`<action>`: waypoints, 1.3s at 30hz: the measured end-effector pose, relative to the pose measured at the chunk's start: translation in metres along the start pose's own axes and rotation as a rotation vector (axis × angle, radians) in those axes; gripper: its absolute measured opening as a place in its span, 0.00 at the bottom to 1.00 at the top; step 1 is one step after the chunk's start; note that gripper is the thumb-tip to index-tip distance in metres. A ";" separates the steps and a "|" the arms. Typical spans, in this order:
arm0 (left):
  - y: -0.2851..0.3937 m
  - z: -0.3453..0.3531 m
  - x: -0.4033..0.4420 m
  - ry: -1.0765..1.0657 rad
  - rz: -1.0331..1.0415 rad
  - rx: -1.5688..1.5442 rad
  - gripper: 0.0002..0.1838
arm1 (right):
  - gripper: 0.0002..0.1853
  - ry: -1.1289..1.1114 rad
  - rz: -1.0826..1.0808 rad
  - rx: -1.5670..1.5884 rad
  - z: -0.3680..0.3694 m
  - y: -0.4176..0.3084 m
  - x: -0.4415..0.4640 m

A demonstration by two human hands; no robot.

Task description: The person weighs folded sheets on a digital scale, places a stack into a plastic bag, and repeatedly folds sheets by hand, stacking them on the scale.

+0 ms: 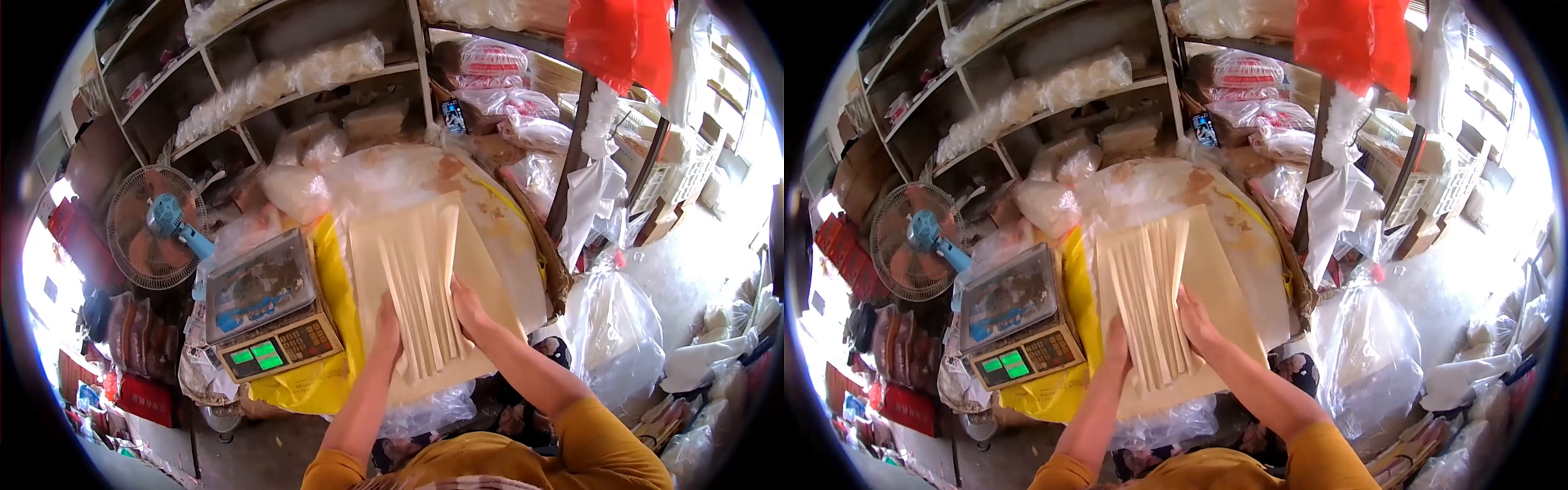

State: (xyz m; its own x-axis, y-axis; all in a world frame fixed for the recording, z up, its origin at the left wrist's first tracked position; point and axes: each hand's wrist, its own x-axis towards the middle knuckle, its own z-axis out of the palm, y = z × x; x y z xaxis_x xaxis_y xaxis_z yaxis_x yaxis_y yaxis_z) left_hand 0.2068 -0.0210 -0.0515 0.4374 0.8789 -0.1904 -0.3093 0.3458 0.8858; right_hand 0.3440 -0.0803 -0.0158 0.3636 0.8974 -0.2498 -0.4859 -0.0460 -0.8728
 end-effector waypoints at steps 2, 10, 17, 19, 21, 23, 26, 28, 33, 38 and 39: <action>0.034 0.012 -0.015 -0.076 0.111 -0.002 0.23 | 0.21 -0.099 -0.154 0.010 -0.004 -0.013 -0.005; 0.036 -0.018 -0.006 -0.101 0.174 -0.083 0.23 | 0.16 -0.263 0.028 0.005 -0.051 -0.041 0.006; 0.047 -0.005 0.007 0.101 -0.051 -0.020 0.22 | 0.27 -0.359 0.234 -0.352 -0.025 -0.046 0.022; 0.038 -0.001 0.003 0.048 0.040 -0.155 0.21 | 0.29 -0.498 -0.082 -0.312 -0.023 -0.042 0.010; 0.047 -0.004 -0.009 -0.110 -0.005 -0.096 0.21 | 0.31 -0.462 -0.149 -0.404 -0.020 -0.046 -0.001; 0.039 -0.016 -0.012 -0.308 0.036 -0.059 0.24 | 0.30 -0.508 -0.333 -0.401 -0.041 -0.023 0.006; -0.006 -0.037 -0.009 -0.217 -0.010 0.016 0.27 | 0.28 -0.497 -0.249 -0.286 -0.076 0.030 0.008; -0.012 -0.032 -0.015 -0.184 -0.058 0.150 0.29 | 0.28 -0.455 -0.216 -0.274 -0.084 0.055 0.012; -0.023 -0.014 -0.020 -0.108 0.054 -0.096 0.26 | 0.27 -0.299 -0.511 -0.791 -0.037 0.018 0.001; -0.096 -0.042 0.011 -0.114 -0.068 -0.402 0.19 | 0.26 -0.083 -0.727 -1.616 0.010 0.002 -0.013; -0.112 -0.053 0.013 -0.042 -0.140 -0.245 0.18 | 0.26 -0.086 -0.720 -1.630 0.005 0.016 -0.009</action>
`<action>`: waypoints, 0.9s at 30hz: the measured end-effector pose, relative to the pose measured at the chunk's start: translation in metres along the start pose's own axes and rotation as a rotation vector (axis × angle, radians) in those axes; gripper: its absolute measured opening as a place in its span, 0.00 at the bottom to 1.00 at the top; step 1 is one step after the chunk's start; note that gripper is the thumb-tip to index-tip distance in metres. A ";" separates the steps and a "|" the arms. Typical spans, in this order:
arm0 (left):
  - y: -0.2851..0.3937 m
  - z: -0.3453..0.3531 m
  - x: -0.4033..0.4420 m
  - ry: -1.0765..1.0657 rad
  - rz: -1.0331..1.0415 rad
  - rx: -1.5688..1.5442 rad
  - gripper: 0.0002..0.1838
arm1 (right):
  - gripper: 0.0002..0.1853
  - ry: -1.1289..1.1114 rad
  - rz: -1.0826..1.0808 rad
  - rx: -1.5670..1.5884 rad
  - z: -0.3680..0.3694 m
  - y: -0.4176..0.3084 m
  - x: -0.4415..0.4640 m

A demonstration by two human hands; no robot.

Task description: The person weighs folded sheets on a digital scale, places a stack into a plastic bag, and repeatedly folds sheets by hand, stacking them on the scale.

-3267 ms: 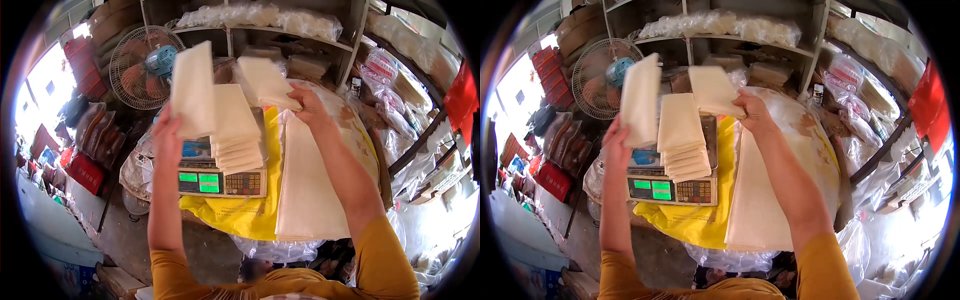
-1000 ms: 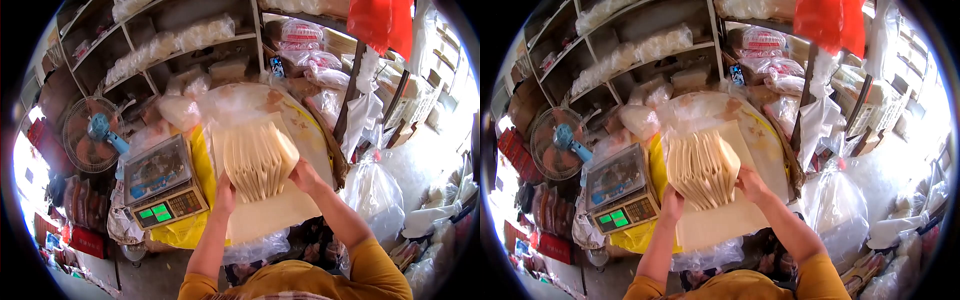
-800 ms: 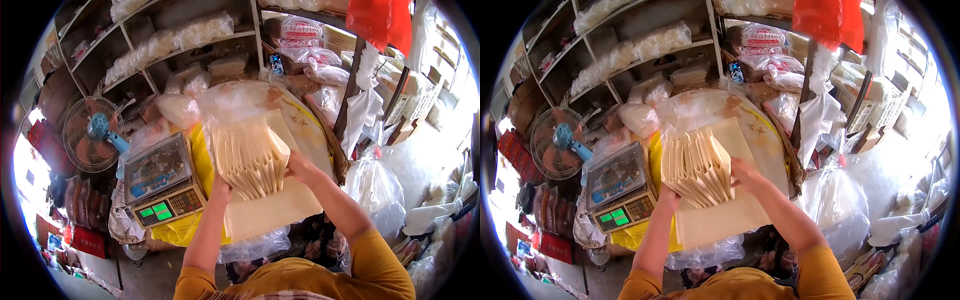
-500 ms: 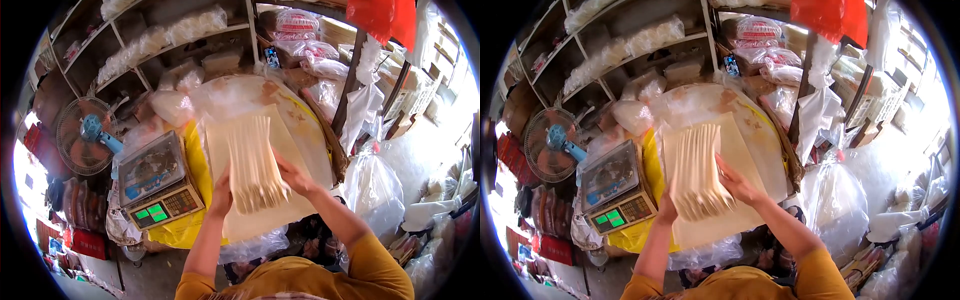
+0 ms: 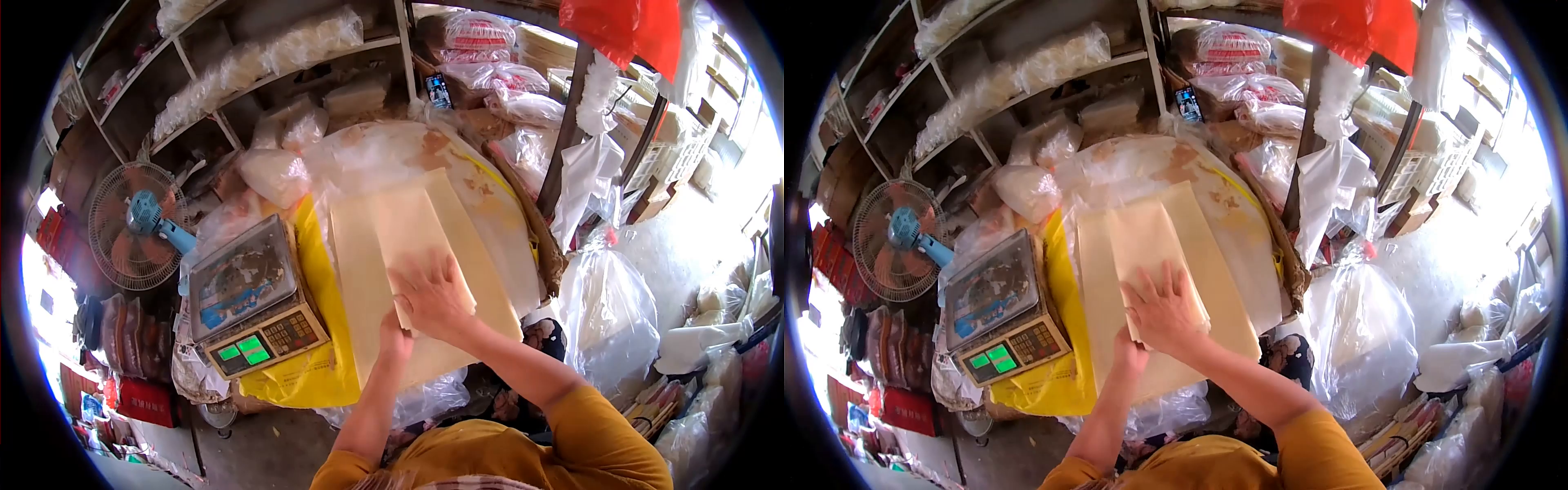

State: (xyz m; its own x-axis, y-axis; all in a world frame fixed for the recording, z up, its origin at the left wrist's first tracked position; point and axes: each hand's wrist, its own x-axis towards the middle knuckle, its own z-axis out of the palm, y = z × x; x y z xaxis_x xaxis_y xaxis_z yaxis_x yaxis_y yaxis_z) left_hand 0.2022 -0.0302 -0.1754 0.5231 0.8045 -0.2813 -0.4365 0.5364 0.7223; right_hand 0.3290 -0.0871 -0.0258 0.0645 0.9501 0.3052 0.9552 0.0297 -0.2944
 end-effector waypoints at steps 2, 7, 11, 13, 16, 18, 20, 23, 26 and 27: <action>0.013 0.021 -0.016 0.080 -0.046 0.013 0.16 | 0.25 0.059 0.011 -0.003 0.015 0.003 -0.007; 0.054 0.016 -0.047 0.160 0.346 0.831 0.17 | 0.20 -0.171 -0.065 0.528 -0.032 0.032 -0.007; 0.073 0.018 -0.085 0.120 0.456 0.761 0.16 | 0.18 -0.157 -0.440 1.146 -0.175 -0.005 -0.059; 0.072 0.028 -0.098 0.195 0.446 0.748 0.17 | 0.20 -0.211 -0.836 1.405 -0.198 -0.022 -0.084; 0.067 0.028 -0.103 0.230 0.445 0.724 0.17 | 0.19 -0.141 -0.886 1.518 -0.191 -0.006 -0.108; 0.066 0.025 -0.106 0.232 0.448 0.702 0.16 | 0.18 0.278 -0.443 1.407 -0.179 0.030 -0.116; 0.064 0.023 -0.111 0.249 0.461 0.665 0.16 | 0.17 0.649 0.303 0.831 -0.168 0.080 -0.103; 0.069 0.034 -0.120 0.234 0.463 0.710 0.15 | 0.34 0.836 0.638 0.502 -0.081 0.251 -0.081; 0.067 0.034 -0.121 0.214 0.474 0.704 0.13 | 0.37 0.705 0.702 0.305 -0.089 0.289 -0.063; 0.067 0.034 -0.122 0.218 0.478 0.705 0.13 | 0.33 0.646 0.620 0.377 -0.094 0.295 -0.059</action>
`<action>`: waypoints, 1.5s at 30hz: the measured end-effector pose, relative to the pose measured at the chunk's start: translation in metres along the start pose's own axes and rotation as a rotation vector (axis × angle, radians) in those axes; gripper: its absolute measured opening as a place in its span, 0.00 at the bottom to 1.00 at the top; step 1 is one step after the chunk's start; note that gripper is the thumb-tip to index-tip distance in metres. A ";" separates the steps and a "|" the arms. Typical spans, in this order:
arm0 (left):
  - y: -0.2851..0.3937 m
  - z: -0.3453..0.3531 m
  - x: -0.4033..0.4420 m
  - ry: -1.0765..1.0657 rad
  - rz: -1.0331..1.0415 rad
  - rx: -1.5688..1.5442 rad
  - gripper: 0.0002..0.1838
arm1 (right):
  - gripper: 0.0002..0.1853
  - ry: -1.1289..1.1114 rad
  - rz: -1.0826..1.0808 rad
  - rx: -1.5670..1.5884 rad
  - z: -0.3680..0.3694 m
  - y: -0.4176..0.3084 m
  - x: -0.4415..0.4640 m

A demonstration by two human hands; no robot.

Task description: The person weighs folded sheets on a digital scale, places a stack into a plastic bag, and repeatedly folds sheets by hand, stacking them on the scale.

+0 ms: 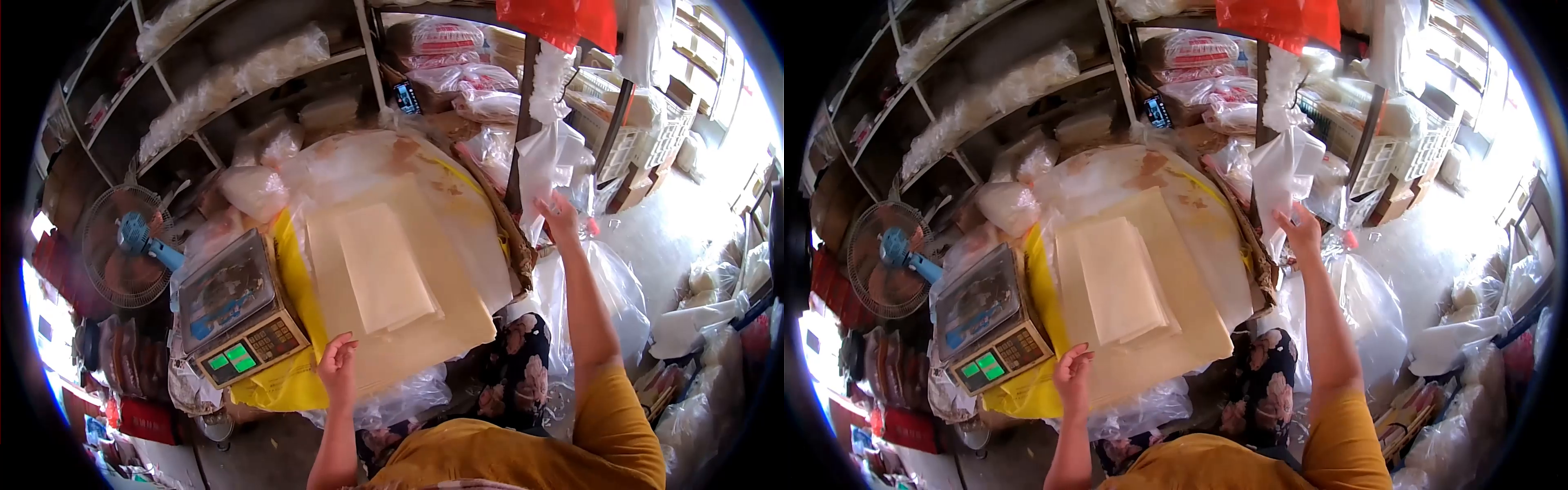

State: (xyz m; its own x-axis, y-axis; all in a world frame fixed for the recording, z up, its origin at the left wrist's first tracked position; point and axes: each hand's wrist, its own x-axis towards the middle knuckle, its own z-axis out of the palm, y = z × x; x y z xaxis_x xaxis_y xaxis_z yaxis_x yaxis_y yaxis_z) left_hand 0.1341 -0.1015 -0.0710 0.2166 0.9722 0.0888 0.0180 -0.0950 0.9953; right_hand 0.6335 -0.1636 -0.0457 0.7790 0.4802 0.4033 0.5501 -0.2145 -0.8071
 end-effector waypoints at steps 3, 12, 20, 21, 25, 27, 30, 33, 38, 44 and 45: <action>0.001 0.003 -0.003 0.022 -0.002 -0.003 0.13 | 0.23 0.004 0.118 -0.096 -0.008 -0.002 0.004; 0.022 0.021 -0.019 -0.174 0.234 0.098 0.10 | 0.09 -0.133 -0.213 -0.368 -0.027 -0.003 -0.056; 0.002 0.108 -0.033 -0.521 -0.278 -0.371 0.18 | 0.10 -0.644 -0.443 -0.290 0.000 -0.122 -0.245; 0.003 0.111 -0.028 -0.544 -0.301 -0.349 0.17 | 0.10 -0.795 -0.394 -0.264 0.003 -0.133 -0.261; 0.020 0.093 -0.023 -0.410 -0.311 -0.154 0.12 | 0.13 -0.881 -0.270 0.073 -0.023 -0.162 -0.270; 0.020 0.078 -0.027 -0.468 -0.321 -0.250 0.12 | 0.06 -0.832 -0.270 0.199 -0.046 -0.174 -0.243; 0.029 0.058 -0.032 -0.566 -0.346 -0.221 0.13 | 0.10 -0.593 -0.457 0.259 -0.055 -0.174 -0.206; 0.028 0.047 -0.040 -0.646 -0.355 -0.226 0.15 | 0.11 -0.538 -0.569 0.220 -0.032 -0.184 -0.191; 0.013 0.027 -0.040 -0.696 -0.393 -0.309 0.15 | 0.13 -1.128 -0.020 0.353 -0.010 -0.163 -0.187; 0.020 0.026 -0.045 -0.155 0.460 0.584 0.08 | 0.08 -1.054 0.107 0.341 0.002 -0.138 -0.231; 0.029 0.021 -0.057 -0.279 0.270 0.487 0.07 | 0.09 -1.094 0.105 0.322 0.000 -0.144 -0.235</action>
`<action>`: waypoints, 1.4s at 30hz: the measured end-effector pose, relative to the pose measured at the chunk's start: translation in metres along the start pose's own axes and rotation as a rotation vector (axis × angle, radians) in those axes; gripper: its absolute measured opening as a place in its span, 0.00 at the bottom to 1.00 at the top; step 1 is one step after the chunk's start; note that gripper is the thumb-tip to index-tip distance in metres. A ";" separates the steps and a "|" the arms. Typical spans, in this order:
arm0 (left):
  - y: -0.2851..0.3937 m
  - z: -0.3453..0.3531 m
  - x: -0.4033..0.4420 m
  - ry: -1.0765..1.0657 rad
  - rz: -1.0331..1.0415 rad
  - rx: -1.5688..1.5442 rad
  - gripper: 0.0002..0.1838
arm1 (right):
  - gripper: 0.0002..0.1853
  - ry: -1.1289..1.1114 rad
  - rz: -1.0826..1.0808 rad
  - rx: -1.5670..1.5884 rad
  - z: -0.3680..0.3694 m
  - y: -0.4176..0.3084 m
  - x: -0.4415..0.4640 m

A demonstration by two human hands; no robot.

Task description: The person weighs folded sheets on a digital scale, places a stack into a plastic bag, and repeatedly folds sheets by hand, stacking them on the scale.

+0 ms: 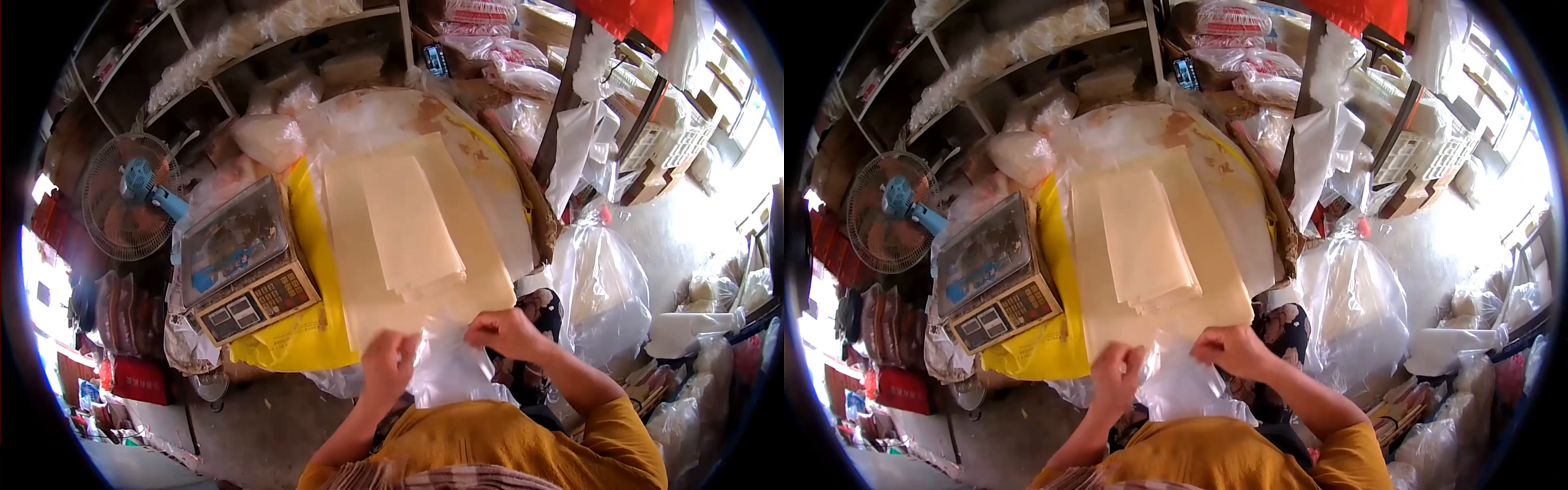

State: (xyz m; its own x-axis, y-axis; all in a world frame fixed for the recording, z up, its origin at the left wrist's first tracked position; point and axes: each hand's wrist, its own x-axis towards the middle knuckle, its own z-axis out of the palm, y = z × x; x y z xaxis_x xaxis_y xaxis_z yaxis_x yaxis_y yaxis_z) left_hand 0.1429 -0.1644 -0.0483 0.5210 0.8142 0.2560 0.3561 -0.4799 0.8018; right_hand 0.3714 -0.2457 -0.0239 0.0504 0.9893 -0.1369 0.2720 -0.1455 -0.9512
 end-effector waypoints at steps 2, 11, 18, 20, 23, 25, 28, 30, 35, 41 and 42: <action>0.005 0.001 -0.007 -0.328 -0.291 -0.335 0.06 | 0.11 -0.037 0.001 -0.085 0.017 0.004 -0.006; -0.005 0.017 -0.009 -0.246 -0.604 -1.356 0.09 | 0.04 0.158 0.060 -0.038 0.002 0.054 -0.022; -0.012 -0.003 -0.004 -0.228 -0.551 -1.288 0.06 | 0.15 0.478 0.342 0.813 -0.041 0.059 -0.030; -0.008 -0.002 0.000 -0.169 -0.561 -0.950 0.11 | 0.18 0.108 0.225 1.247 -0.055 0.063 -0.037; -0.017 0.000 0.003 -0.006 -0.649 -0.806 0.14 | 0.17 0.091 0.112 1.103 -0.062 0.040 -0.036; -0.012 -0.004 0.008 0.032 -0.605 -0.861 0.13 | 0.15 0.456 0.074 0.413 -0.059 0.019 -0.028; 0.010 0.000 0.018 -0.021 -0.623 -0.856 0.13 | 0.13 0.684 -0.497 -0.229 -0.034 -0.031 -0.021; 0.027 0.001 0.021 -0.096 -0.603 -1.019 0.13 | 0.14 0.373 -0.587 -0.176 -0.006 -0.053 -0.016; -0.009 -0.040 0.037 0.161 -0.369 -1.092 0.21 | 0.31 -1.034 -0.218 -0.905 0.007 0.043 0.017; 0.038 -0.024 0.029 -0.002 0.225 -0.213 0.25 | 0.35 -0.850 -0.057 -0.685 -0.007 -0.018 0.028; 0.026 -0.025 0.022 -0.139 0.122 -0.310 0.22 | 0.34 -0.867 -0.090 -0.647 -0.009 -0.016 0.030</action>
State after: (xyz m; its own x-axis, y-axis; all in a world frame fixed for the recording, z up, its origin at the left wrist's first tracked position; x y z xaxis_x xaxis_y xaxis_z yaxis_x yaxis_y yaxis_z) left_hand 0.1448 -0.1507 -0.0083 0.6530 0.6950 0.3009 0.0442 -0.4317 0.9009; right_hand 0.3774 -0.2136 -0.0106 -0.6217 0.6307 -0.4644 0.7089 0.2010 -0.6761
